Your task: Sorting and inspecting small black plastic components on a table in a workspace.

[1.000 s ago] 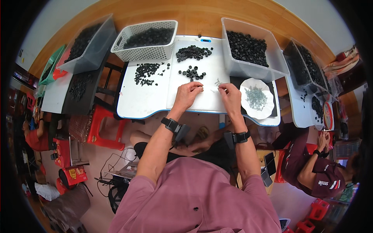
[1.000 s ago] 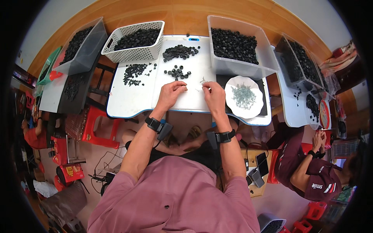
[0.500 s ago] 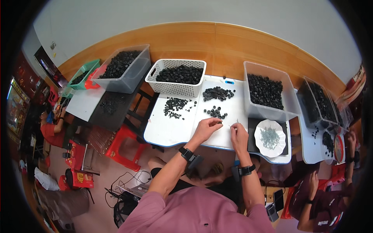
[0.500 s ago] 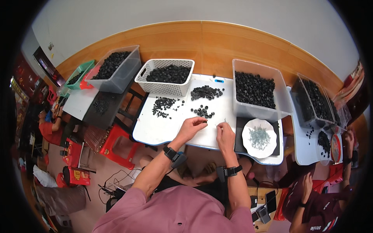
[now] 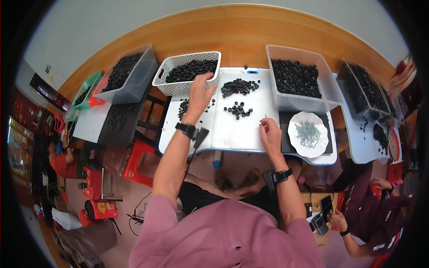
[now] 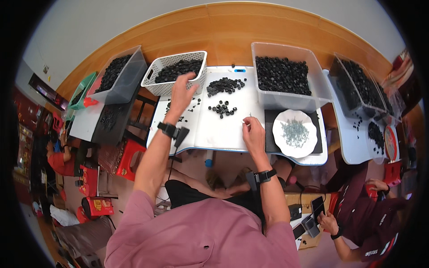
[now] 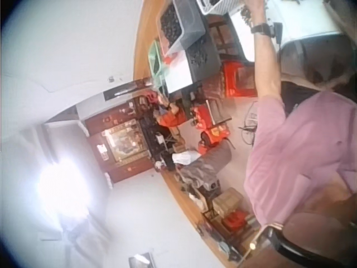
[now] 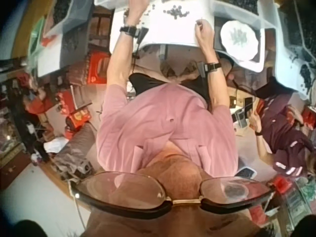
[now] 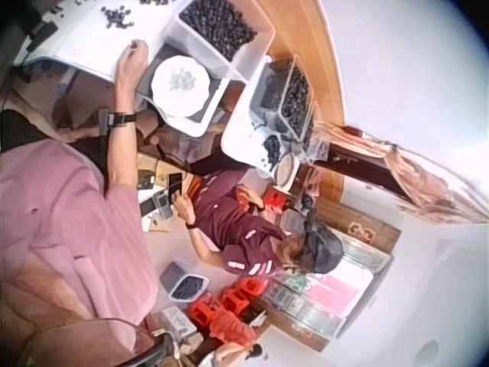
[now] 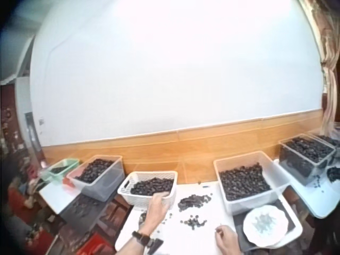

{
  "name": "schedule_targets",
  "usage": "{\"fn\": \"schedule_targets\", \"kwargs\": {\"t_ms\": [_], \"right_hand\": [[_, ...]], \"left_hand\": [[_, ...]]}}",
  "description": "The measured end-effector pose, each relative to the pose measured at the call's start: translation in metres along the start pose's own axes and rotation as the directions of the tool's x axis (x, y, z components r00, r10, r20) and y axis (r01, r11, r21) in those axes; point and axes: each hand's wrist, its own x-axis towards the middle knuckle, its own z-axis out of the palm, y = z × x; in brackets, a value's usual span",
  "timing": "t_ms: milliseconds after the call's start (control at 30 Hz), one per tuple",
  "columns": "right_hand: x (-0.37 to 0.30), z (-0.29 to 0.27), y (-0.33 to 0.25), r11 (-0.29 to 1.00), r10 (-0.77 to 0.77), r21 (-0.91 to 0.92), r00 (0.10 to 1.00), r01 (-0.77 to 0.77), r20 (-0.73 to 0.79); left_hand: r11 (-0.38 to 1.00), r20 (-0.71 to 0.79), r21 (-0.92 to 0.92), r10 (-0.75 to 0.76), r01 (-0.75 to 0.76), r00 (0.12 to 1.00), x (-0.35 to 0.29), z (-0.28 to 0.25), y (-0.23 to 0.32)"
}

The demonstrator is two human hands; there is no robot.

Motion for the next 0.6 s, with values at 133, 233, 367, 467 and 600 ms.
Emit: {"fn": "schedule_targets", "kwargs": {"t_ms": [133, 233, 367, 467, 600], "right_hand": [[-0.002, -0.004, 0.002, 1.0, 0.009, 0.0, 1.0, -0.009, 0.005], [-0.003, -0.003, 0.001, 1.0, 0.005, 0.0, 1.0, -0.005, 0.022], [-0.005, -0.001, 0.001, 1.0, -0.012, -0.011, 0.999, 0.012, 0.03], [-0.005, -0.002, 0.0, 1.0, -0.021, 0.006, 1.0, 0.021, 0.023], [-0.006, -0.007, -0.003, 0.996, 0.006, 0.092, 0.999, -0.01, 0.047]], "left_hand": [[0.966, 0.277, -0.11, -0.196, 0.234, 0.941, -0.069, 0.033, 0.034], [0.942, 0.293, -0.033, -0.311, 0.334, 0.904, -0.099, 0.046, 0.057], [0.959, 0.25, 0.077, -0.283, 0.272, 0.926, -0.109, 0.057, 0.061], [0.969, 0.258, 0.106, -0.245, 0.224, 0.935, -0.109, 0.06, 0.064], [0.933, 0.311, -0.166, -0.258, 0.32, 0.915, -0.116, 0.062, 0.093]]}}
